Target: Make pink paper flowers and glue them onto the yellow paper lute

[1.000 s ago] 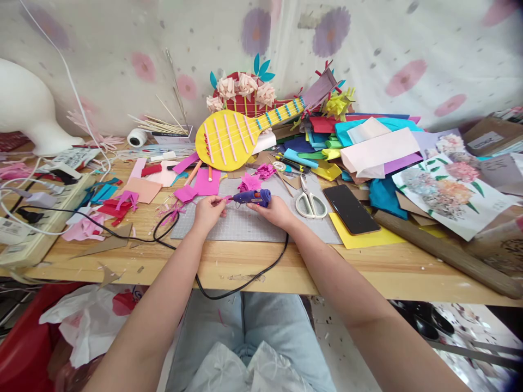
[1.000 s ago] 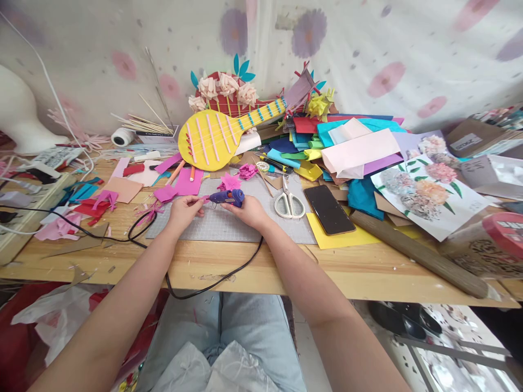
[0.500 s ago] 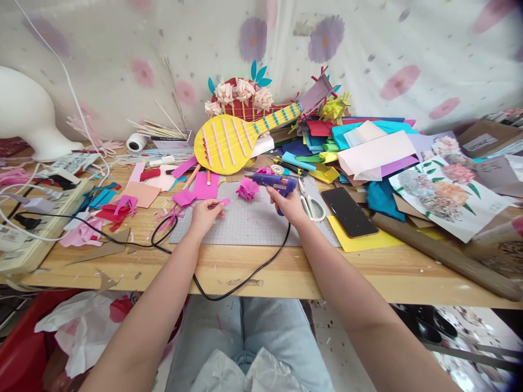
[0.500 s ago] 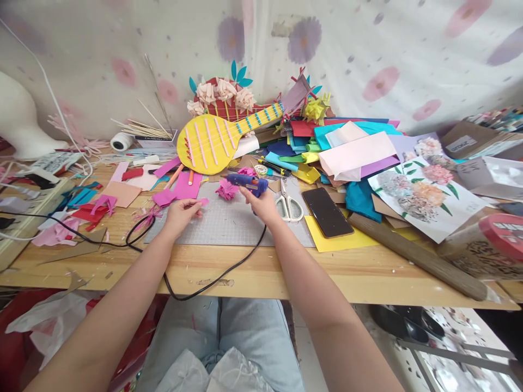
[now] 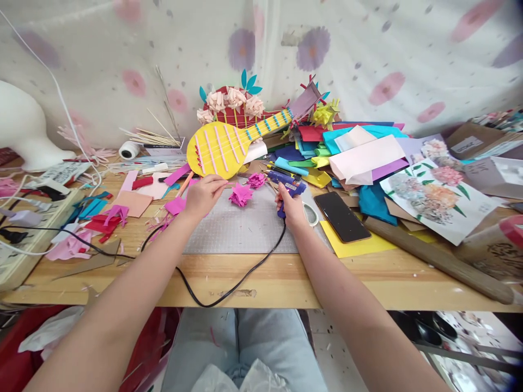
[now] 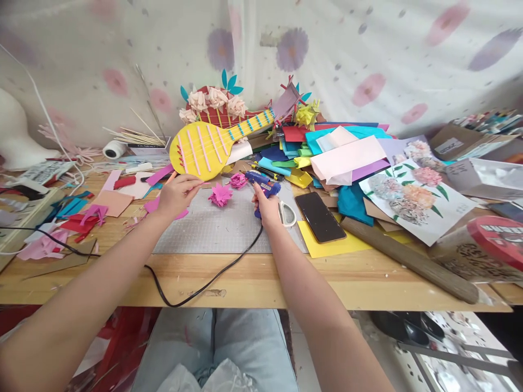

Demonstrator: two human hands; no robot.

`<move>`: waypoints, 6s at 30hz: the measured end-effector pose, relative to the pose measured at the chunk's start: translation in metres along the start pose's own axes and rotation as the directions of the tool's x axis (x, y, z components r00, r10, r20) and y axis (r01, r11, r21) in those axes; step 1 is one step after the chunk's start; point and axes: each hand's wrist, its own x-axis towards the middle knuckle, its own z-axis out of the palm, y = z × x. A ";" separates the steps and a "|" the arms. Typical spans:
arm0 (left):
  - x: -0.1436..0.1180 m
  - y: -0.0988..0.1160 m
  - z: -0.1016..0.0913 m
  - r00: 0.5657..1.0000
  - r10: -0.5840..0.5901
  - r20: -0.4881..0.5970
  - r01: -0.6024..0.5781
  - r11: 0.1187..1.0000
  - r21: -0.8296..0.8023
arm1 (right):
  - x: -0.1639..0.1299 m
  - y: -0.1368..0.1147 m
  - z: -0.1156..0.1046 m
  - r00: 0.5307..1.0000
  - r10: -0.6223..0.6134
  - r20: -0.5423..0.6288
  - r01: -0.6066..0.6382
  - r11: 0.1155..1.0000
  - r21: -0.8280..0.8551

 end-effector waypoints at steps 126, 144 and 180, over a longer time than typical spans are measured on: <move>-0.081 -0.037 -0.016 0.847 -0.521 0.107 0.491 0.843 0.222 | -0.004 0.019 0.002 0.990 -0.085 0.112 0.117 0.941 -0.318; -0.080 -0.038 -0.018 0.844 -0.535 0.045 0.533 0.845 0.048 | -0.003 0.022 0.002 0.989 -0.086 0.119 0.122 0.933 -0.339; -0.051 -0.012 -0.006 0.578 -0.814 0.046 0.688 0.457 -0.564 | -0.026 0.005 0.016 0.965 -0.196 0.174 0.248 0.896 -0.368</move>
